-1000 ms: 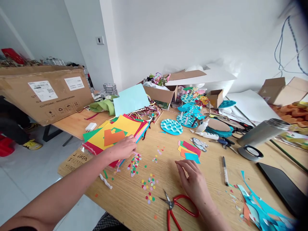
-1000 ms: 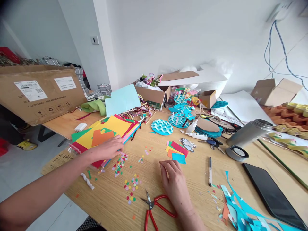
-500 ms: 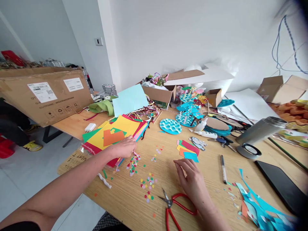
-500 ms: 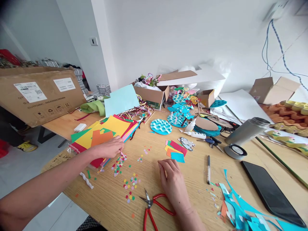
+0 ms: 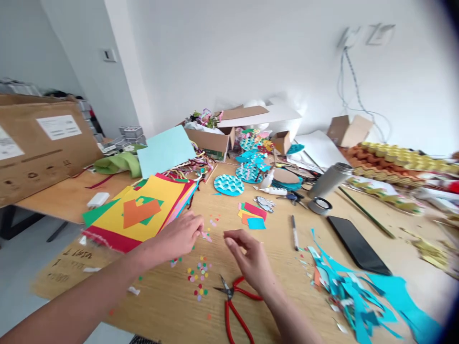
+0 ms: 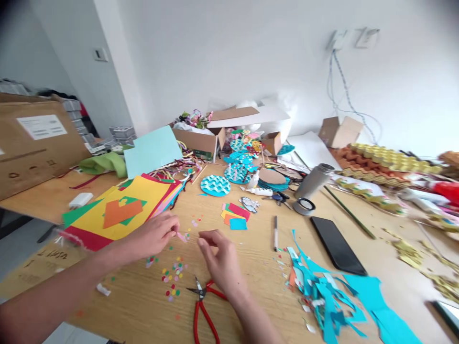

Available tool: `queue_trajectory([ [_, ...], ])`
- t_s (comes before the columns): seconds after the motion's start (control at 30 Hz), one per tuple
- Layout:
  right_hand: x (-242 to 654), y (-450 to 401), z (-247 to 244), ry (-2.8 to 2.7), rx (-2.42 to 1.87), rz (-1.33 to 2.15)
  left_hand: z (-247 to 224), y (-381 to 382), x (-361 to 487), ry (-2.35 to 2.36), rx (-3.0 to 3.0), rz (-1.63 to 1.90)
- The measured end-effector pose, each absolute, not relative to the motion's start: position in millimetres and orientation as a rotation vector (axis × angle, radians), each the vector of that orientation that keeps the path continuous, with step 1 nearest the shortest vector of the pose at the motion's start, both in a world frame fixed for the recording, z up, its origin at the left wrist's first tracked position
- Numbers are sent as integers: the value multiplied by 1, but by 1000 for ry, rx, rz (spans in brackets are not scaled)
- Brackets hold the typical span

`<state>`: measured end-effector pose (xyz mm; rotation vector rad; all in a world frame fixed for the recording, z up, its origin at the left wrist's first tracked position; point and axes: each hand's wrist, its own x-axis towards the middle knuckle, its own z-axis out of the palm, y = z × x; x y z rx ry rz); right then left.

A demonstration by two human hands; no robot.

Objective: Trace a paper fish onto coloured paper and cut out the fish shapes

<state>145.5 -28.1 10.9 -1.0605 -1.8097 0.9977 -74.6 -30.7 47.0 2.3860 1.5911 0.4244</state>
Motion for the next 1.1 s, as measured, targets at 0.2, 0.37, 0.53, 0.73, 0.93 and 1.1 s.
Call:
queue_trajectory([
  [0.2,141,-38,18,-1570,-1119,1338,47,-40,-28,1318,2467,425],
  [0.37,162,-48,11,-1478,-1159,1315,38,-38,-14,1192,2308,489],
  [0.53,180,-62,11,-1403,-1142,1525,46,-41,0,1110,2189,386],
  [0.73,205,-77,12,-1483,-1380,1299,46,-38,2,1128,2148,348],
  [0.93,277,-73,1,-1465,-1757,599,36,-44,-34,1314,2088,454],
  [1.1,330,-62,-18,-1557,-1997,40,16,-63,-76,1400,2288,720],
])
